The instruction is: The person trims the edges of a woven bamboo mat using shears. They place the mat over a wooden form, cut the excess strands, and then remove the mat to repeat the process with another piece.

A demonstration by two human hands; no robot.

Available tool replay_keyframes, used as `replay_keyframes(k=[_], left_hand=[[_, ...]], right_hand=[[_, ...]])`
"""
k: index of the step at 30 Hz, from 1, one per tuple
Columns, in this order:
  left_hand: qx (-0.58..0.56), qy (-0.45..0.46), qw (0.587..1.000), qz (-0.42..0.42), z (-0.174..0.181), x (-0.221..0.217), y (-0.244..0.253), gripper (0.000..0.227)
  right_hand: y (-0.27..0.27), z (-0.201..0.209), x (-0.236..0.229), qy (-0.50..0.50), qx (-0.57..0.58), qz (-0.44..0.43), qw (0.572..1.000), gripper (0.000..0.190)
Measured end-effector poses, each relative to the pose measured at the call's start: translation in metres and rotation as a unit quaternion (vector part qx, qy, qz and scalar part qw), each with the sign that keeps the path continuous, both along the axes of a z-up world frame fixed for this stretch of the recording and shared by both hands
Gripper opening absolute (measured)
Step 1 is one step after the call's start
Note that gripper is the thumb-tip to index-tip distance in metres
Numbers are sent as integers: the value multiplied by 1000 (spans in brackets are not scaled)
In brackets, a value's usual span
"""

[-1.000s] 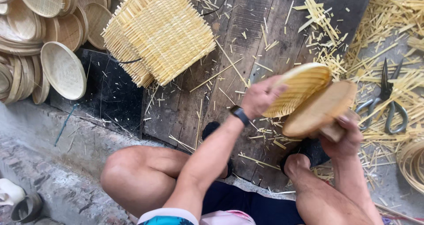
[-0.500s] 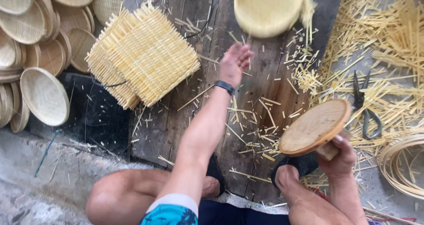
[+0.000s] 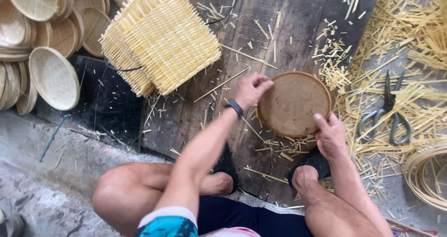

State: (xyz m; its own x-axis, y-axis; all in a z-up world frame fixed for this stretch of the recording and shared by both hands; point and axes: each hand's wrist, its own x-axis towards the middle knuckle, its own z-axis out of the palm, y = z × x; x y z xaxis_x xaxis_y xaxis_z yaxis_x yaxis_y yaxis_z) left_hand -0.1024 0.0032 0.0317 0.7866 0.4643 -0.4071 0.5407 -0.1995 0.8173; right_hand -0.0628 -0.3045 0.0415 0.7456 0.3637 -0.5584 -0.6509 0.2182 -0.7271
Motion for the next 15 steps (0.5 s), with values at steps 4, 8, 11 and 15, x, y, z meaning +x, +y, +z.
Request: replay_keyframes(k=[4, 8, 11, 15], left_hand=[[474, -52, 877, -59, 21, -19, 128, 7], [634, 218, 741, -51, 41, -48, 210, 81], [551, 212, 797, -129, 58, -75, 221, 70], [571, 208, 774, -175, 59, -74, 223, 79]], right_hand=[[-5, -16, -11, 24, -87, 30, 995, 26], [-6, -9, -14, 68, -31, 10, 997, 25], [1, -8, -14, 37, -8, 2, 999, 27], [22, 0, -10, 52, 4, 12, 999, 28]])
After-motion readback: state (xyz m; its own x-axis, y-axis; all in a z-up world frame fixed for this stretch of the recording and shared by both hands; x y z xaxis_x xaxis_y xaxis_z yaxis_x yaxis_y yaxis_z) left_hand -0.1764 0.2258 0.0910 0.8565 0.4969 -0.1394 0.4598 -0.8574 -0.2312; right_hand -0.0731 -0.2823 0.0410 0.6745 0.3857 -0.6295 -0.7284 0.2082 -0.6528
